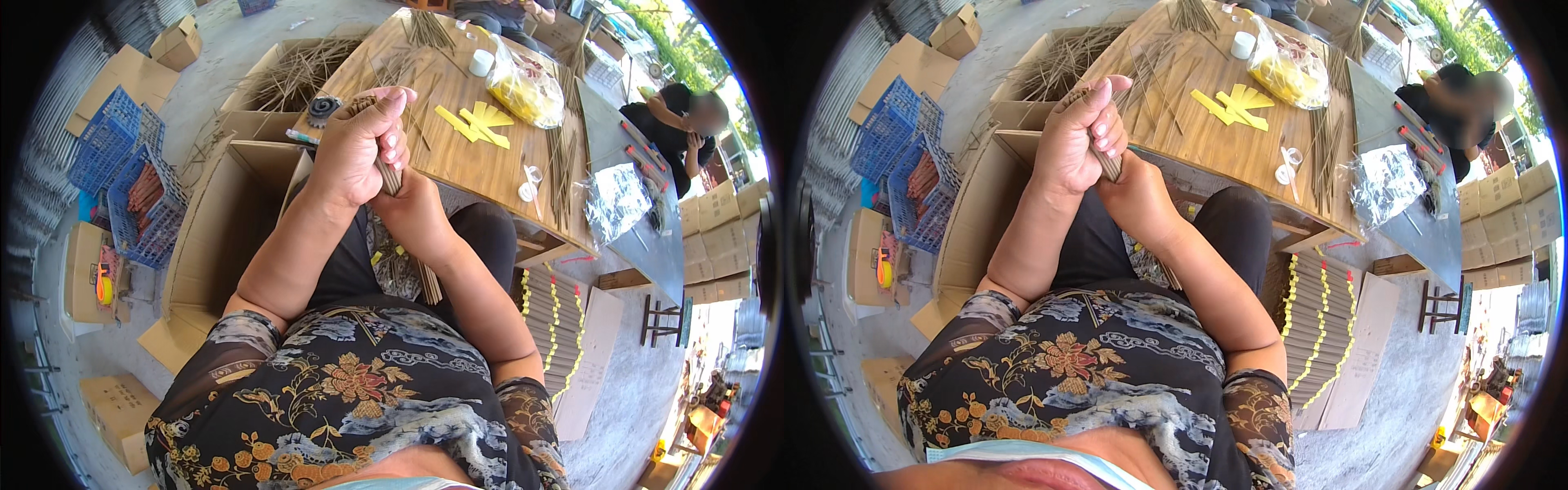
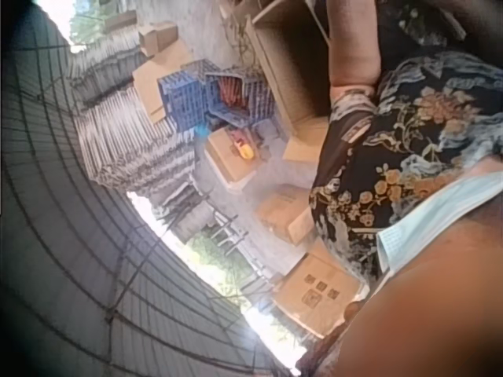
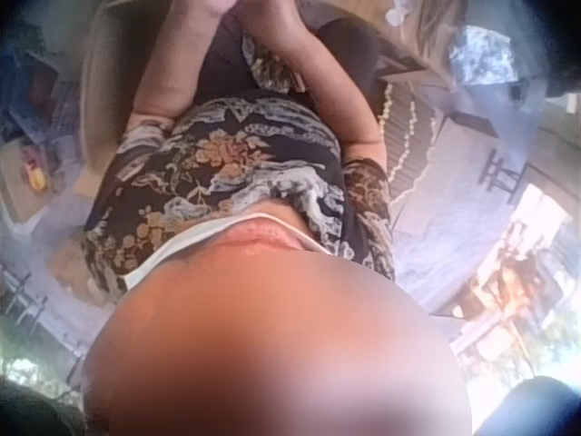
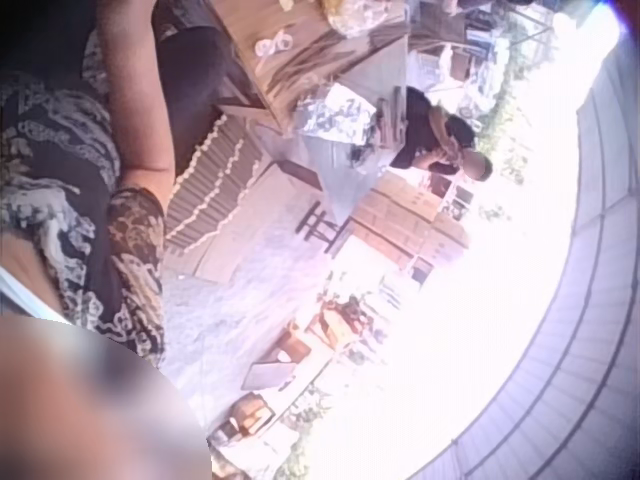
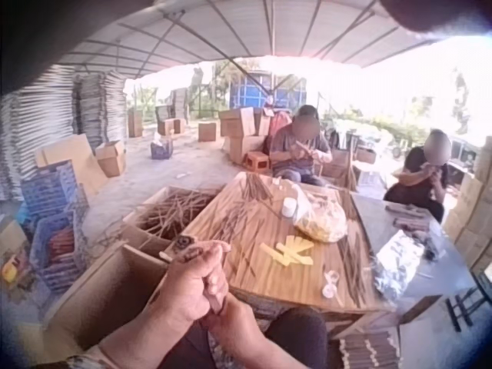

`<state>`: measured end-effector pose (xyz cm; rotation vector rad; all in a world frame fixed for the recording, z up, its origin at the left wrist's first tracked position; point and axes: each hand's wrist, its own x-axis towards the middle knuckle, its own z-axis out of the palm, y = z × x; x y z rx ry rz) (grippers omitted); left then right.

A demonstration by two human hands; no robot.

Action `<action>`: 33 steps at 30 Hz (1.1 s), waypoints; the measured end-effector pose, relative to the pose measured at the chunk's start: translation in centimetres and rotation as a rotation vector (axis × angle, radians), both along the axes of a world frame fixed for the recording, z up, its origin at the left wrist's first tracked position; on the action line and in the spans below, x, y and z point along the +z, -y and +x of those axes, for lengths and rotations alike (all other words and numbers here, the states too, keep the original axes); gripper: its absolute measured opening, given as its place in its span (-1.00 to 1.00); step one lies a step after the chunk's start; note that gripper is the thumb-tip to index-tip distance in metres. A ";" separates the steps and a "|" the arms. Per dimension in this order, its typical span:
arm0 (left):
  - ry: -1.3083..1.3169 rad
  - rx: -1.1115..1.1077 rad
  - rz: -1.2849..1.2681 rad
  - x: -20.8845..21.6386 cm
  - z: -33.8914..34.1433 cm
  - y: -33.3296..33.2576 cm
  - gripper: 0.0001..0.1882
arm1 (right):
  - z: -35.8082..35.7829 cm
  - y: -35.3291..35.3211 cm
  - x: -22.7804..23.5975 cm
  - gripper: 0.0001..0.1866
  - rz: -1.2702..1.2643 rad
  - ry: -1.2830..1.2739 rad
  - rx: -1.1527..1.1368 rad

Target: The person gathers thin sticks, aligns them into bundles, and secures the ends with yellow paper and a small amount of adhesive. The person repeatedly forms bundles and places them into a cardboard box.

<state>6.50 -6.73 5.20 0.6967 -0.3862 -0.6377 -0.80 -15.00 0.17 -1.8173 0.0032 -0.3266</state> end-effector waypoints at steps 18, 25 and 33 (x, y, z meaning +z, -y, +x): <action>0.270 0.391 0.132 -1.6 -2.3 2.1 -0.85 | -0.1 0.0 -0.5 -0.65 -0.277 0.064 -0.204; 0.307 0.273 0.159 0.1 -3.5 1.6 -0.87 | -0.5 -0.1 -0.6 -0.65 -0.075 0.152 -0.127; 0.487 0.219 0.255 1.2 -3.9 1.5 -0.84 | -0.6 0.5 -1.5 -0.72 0.090 0.227 -0.022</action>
